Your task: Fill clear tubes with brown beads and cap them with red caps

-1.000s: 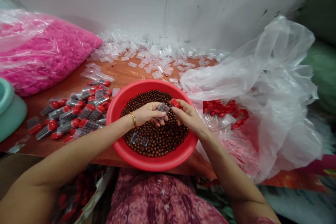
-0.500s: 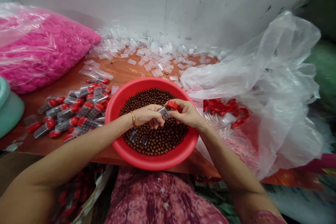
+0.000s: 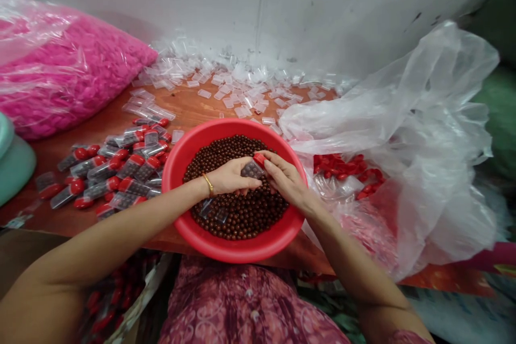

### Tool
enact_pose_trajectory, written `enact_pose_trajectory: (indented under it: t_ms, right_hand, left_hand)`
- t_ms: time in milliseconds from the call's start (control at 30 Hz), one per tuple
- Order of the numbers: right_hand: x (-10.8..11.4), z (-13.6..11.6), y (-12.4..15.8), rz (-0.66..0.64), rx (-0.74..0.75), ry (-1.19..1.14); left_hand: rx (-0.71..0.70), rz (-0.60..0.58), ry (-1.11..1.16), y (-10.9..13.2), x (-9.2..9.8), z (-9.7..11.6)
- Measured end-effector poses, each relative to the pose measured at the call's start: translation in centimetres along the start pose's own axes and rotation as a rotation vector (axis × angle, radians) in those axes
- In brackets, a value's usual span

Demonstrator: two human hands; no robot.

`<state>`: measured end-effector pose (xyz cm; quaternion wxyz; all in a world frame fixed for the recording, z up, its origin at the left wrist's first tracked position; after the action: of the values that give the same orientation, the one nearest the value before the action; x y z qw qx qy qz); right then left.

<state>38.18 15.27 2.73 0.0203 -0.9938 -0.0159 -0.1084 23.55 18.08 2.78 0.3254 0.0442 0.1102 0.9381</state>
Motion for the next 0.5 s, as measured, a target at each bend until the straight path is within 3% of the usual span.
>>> enact_pose_trajectory:
  t_ms: [100, 233, 367, 500]
  right_hand:
    - [-0.3, -0.3, 0.51, 0.029, 0.197, 0.168]
    - [-0.73, -0.22, 0.94, -0.039, 0.222, 0.268]
    - [-0.54, -0.49, 1.05, 0.012, 0.225, 0.222]
    - [-0.4, -0.82, 1.1, -0.113, 0.277, 0.33]
  left_hand:
    - [-0.041, 0.102, -0.01, 0.06, -0.15, -0.26]
    - [-0.113, 0.217, -0.039, 0.11, -0.46, -0.29]
    - [-0.101, 0.198, 0.029, 0.16, -0.72, 0.3]
    - [-0.17, 0.203, -0.053, 0.15, -0.3, 0.45]
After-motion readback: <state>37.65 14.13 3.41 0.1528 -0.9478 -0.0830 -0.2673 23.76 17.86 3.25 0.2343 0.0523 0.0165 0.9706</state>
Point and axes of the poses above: each hand's wrist, its own y-axis away from the middle knuckle, its own x-axis out of the back of the hand, z = x × y, the point moved 2 cm from there along -y, towards the middle knuckle, and after that the axes turned 7 degrees about z, right-handed, at the moved point
